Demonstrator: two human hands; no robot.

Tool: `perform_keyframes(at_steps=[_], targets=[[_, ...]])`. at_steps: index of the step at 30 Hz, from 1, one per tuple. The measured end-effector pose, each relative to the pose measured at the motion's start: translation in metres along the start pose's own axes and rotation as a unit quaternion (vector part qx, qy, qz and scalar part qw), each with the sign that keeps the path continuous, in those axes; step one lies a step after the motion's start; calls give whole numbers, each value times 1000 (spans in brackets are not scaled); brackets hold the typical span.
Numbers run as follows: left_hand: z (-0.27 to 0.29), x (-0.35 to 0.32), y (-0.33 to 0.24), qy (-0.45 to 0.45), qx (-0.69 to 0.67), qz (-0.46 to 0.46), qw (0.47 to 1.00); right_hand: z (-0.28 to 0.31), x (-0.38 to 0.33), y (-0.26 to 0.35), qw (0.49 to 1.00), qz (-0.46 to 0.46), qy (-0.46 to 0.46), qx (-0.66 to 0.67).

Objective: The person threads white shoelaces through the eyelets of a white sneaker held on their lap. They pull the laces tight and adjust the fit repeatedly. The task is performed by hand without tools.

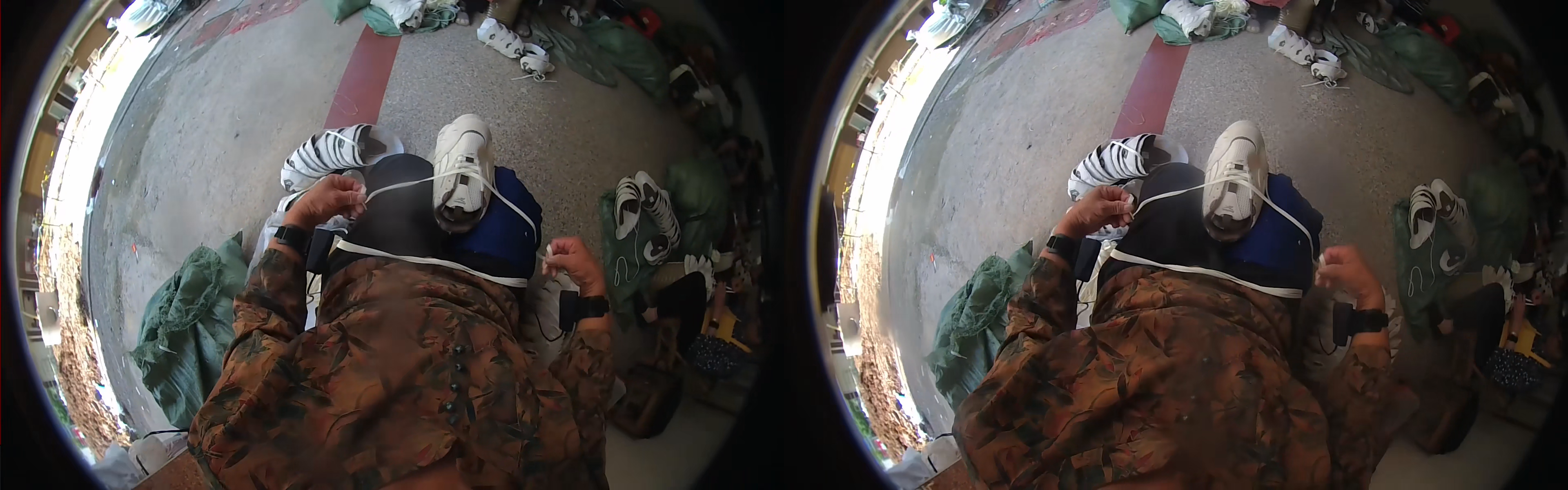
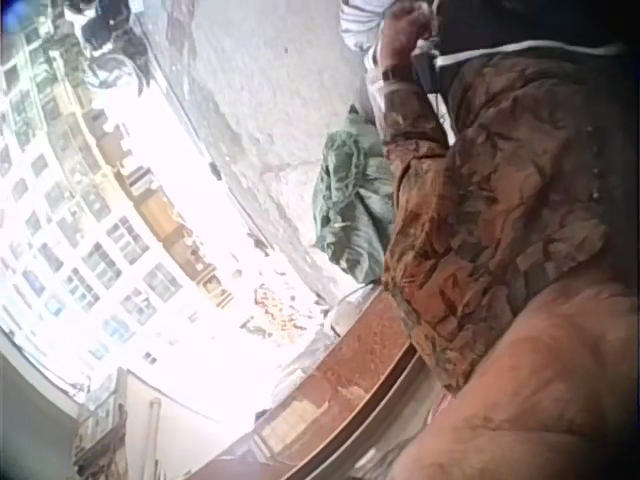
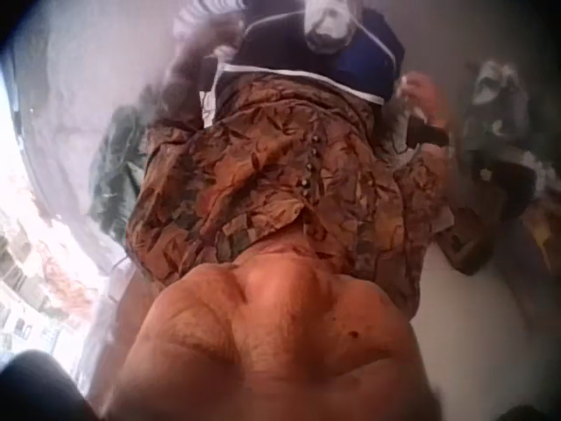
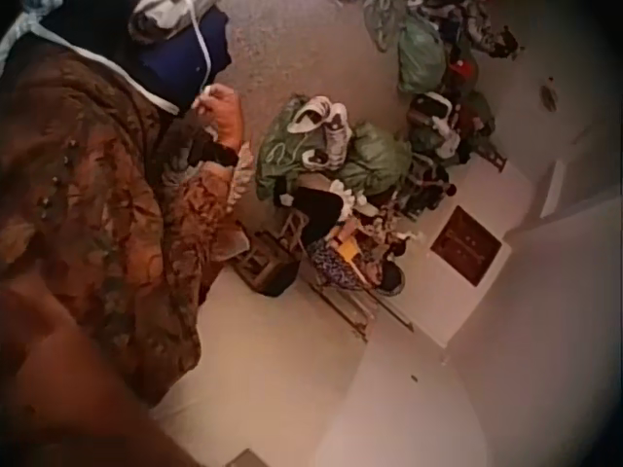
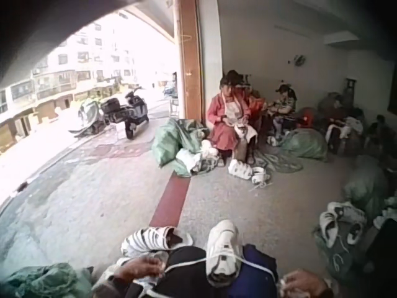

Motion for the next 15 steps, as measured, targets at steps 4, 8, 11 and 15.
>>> perform_keyframes(at_steps=[4, 8, 11, 15], targets=[[-93, 54, -49, 182, 204, -114, 955, -69, 62, 63, 974, 184, 87, -99], [-125, 92, -63, 90, 269, -152, 947, -61, 120, 81, 884, 268, -197, -328], [-121, 98, -65, -29, 149, -136, 979, -53, 137, 71, 875, 355, -286, -161], [-110, 111, -49, -47, 87, -158, 982, -53, 145, 48, 905, 281, -315, -54]])
Point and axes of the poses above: each hand's wrist, its own x-axis towards the middle knuckle, its own z-axis out of the back of the hand, y = z × x, the point moved 6 cm from there along x, towards the middle knuckle, and after that the axes turned 4 degrees about -y, right-handed, at the moved point
